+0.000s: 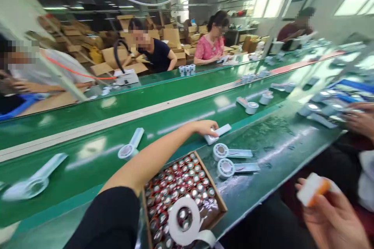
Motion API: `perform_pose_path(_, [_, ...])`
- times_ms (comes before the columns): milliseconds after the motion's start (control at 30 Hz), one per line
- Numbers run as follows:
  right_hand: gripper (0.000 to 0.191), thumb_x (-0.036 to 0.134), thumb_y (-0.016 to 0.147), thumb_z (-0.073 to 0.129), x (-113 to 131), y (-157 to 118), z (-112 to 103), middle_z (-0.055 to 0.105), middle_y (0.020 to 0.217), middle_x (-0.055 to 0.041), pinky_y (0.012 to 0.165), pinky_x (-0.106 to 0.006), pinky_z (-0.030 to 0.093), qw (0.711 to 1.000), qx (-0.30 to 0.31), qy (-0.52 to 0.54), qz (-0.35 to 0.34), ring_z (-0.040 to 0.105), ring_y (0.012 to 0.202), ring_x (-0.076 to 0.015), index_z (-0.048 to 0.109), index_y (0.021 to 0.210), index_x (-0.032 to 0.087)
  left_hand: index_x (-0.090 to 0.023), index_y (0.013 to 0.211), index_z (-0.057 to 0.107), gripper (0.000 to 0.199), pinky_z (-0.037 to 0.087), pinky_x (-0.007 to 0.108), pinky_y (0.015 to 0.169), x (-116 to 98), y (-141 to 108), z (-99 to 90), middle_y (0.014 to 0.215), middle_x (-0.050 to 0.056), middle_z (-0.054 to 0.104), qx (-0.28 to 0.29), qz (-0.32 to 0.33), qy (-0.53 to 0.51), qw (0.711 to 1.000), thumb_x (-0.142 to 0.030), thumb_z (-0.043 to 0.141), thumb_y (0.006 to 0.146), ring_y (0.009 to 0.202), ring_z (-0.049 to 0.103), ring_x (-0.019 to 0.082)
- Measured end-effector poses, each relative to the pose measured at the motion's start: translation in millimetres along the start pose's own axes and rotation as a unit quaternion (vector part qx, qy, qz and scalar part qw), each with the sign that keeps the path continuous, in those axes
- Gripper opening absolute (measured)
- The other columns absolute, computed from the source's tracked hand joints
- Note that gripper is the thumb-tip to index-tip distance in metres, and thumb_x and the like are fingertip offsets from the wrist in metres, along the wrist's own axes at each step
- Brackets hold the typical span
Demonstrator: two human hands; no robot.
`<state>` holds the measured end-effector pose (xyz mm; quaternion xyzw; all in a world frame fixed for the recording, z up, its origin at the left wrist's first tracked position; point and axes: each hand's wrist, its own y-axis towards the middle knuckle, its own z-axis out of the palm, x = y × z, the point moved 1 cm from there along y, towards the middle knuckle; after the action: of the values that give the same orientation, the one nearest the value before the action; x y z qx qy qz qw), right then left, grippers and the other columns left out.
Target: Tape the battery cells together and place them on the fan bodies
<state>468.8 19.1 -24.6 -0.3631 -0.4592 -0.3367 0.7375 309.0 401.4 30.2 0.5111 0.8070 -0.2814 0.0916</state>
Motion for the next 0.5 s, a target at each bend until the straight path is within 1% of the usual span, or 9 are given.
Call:
perform_pose_path(67, [0.062,0.045,0.068,0.093,-1.9,3.7,10.6,0.072,0.122,-0.0103,0.095,-0.05,0.061,1.0,0.018,0.004,0.002,0.069,0.115,-0.0341,0.067,0.123,0.035,-0.018,0.125,0.063,0.047,0.057,0.035,0.083,4.2,3.0,1.3,0.107,0.006,0.072,-0.006,0.01,0.034,0.999,-0.049,0.07,0.091,0.091,0.069,0.02])
perform_pose_path(133, [0.07,0.045,0.068,0.093,-7.0,7.9,25.3,0.074,0.119,-0.0107,0.091,-0.047,0.063,0.999,0.05,0.015,0.012,0.072,0.111,-0.0329,0.063,0.129,0.034,-0.021,0.124,0.065,0.046,0.055,0.033,0.086,7.6,3.1,3.3,0.112,0.007,0.071,-0.028,0.023,0.078,0.996,-0.047,0.073,0.086,0.098,0.068,0.023])
perform_pose_path(167, [0.072,0.043,0.069,0.093,-9.1,10.4,32.7,0.075,0.118,-0.0109,0.089,-0.044,0.064,0.998,0.061,0.023,0.011,0.073,0.11,-0.0318,0.06,0.132,0.034,-0.022,0.123,0.066,0.044,0.053,0.035,0.091,8.7,2.7,4.3,0.12,0.01,0.069,-0.045,0.029,0.102,0.993,-0.041,0.074,0.085,0.107,0.066,0.026])
perform_pose_path(233, [0.075,0.039,0.071,0.093,-11.4,17.0,46.8,0.075,0.117,-0.0107,0.088,-0.039,0.064,0.996,0.084,0.038,0.002,0.073,0.11,-0.0295,0.056,0.136,0.033,-0.021,0.121,0.068,0.038,0.046,0.042,0.104,10.1,3.0,6.2,0.137,0.015,0.06,-0.08,0.04,0.148,0.985,-0.025,0.072,0.083,0.126,0.056,0.032])
perform_pose_path(267, [0.075,0.038,0.073,0.092,-11.4,21.3,53.5,0.075,0.117,-0.0105,0.088,-0.038,0.064,0.995,0.095,0.043,-0.005,0.073,0.111,-0.0289,0.055,0.138,0.033,-0.021,0.119,0.069,0.037,0.042,0.045,0.109,10.8,4.6,6.9,0.142,0.016,0.056,-0.093,0.043,0.167,0.981,-0.017,0.07,0.082,0.132,0.051,0.035])
perform_pose_path(333, [0.074,0.038,0.075,0.091,-10.1,32.0,67.3,0.075,0.118,-0.0105,0.09,-0.038,0.063,0.992,0.122,0.04,-0.021,0.072,0.113,-0.0288,0.054,0.139,0.03,-0.019,0.111,0.071,0.034,0.037,0.051,0.114,12.4,11.5,7.4,0.141,0.018,0.056,-0.098,0.048,0.196,0.974,-0.008,0.069,0.079,0.137,0.045,0.037])
perform_pose_path(400, [0.07,0.038,0.078,0.089,-7.7,45.2,83.0,0.075,0.119,-0.0109,0.092,-0.04,0.061,0.987,0.154,0.02,-0.043,0.071,0.114,-0.0288,0.054,0.138,0.028,-0.018,0.105,0.072,0.025,0.038,0.052,0.113,14.5,21.8,5.9,0.132,0.015,0.063,-0.081,0.047,0.211,0.973,-0.011,0.071,0.081,0.133,0.05,0.034])
perform_pose_path(467, [0.067,0.038,0.079,0.088,-5.7,60.9,101.8,0.075,0.118,-0.0107,0.093,-0.04,0.06,0.979,0.187,-0.013,-0.075,0.071,0.112,-0.0279,0.054,0.135,0.026,-0.018,0.101,0.071,0.014,0.044,0.049,0.109,16.5,32.7,1.8,0.121,0.011,0.068,-0.053,0.043,0.212,0.975,-0.023,0.071,0.088,0.122,0.058,0.027])
perform_pose_path(500, [0.066,0.039,0.078,0.088,-5.3,69.5,112.3,0.076,0.116,-0.0102,0.093,-0.04,0.06,0.974,0.201,-0.036,-0.095,0.072,0.11,-0.0272,0.054,0.134,0.026,-0.018,0.1,0.071,0.014,0.047,0.047,0.106,17.3,37.3,-1.2,0.116,0.009,0.069,-0.04,0.04,0.208,0.977,-0.03,0.069,0.092,0.116,0.061,0.024])
